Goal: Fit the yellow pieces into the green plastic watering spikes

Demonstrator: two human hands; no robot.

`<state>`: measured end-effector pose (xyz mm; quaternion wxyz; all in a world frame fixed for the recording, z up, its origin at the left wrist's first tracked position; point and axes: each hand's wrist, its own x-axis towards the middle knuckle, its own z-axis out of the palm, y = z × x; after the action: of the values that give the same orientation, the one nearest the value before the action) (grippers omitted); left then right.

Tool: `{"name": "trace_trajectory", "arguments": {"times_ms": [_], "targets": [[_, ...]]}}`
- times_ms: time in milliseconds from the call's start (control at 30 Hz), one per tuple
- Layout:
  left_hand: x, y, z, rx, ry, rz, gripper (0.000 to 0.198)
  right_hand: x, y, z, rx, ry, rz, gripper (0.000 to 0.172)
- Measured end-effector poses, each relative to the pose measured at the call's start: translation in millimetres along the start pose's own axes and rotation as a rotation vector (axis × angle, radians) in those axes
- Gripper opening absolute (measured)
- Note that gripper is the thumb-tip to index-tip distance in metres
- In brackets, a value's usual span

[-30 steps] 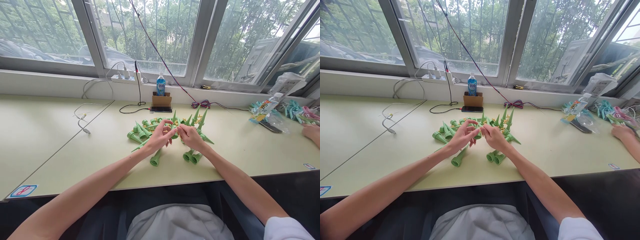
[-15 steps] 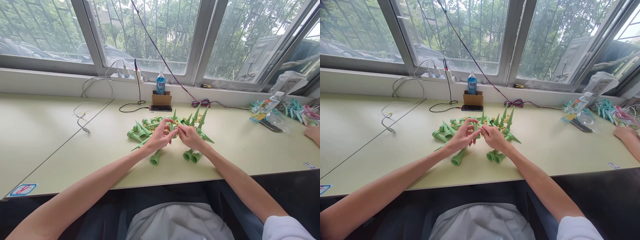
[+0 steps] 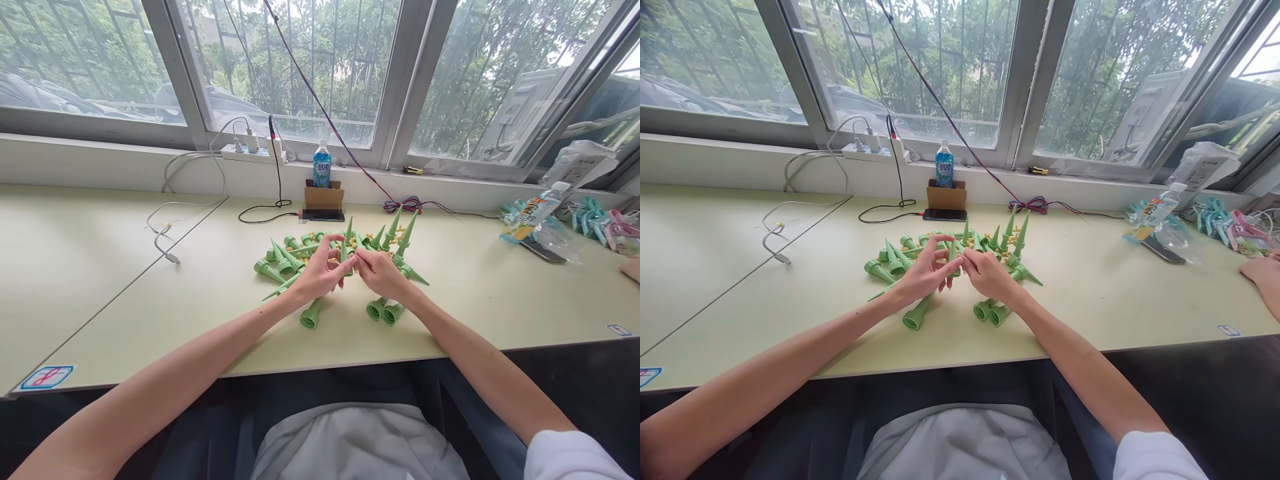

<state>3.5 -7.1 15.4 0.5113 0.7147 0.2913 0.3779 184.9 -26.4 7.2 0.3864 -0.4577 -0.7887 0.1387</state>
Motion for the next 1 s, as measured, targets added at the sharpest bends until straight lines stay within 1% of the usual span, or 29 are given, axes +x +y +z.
{"name": "trace_trajectory", "arguments": {"times_ms": [167, 467, 667, 867, 1000], "targets": [[0.5, 0.6, 0.1, 0.017, 0.000, -0.001, 0.054, -1.0, -0.4, 0.2, 0.004, -0.010, -0.002, 0.034], [-0.9, 0.5, 0.7, 0.067, -0.024, 0.007, 0.046, -2.2, 0.7, 0.3, -0.021, -0.037, -0.003, 0.033], [-0.5, -1.9, 1.0, 0.081, -0.034, 0.017, 0.044, -2.6, 0.5, 0.3, -0.026, -0.045, -0.018, 0.033], [2.9, -7.0, -0.2, 0.027, -0.033, 0.090, 0.043, -1.1, 1.9, -0.1, 0.013, 0.003, 0.000, 0.037], [3.1, -8.6, 0.6, 0.018, -0.007, 0.128, 0.046, -0.9, -0.5, -1.8, 0.077, 0.001, 0.038, 0.039]]}}
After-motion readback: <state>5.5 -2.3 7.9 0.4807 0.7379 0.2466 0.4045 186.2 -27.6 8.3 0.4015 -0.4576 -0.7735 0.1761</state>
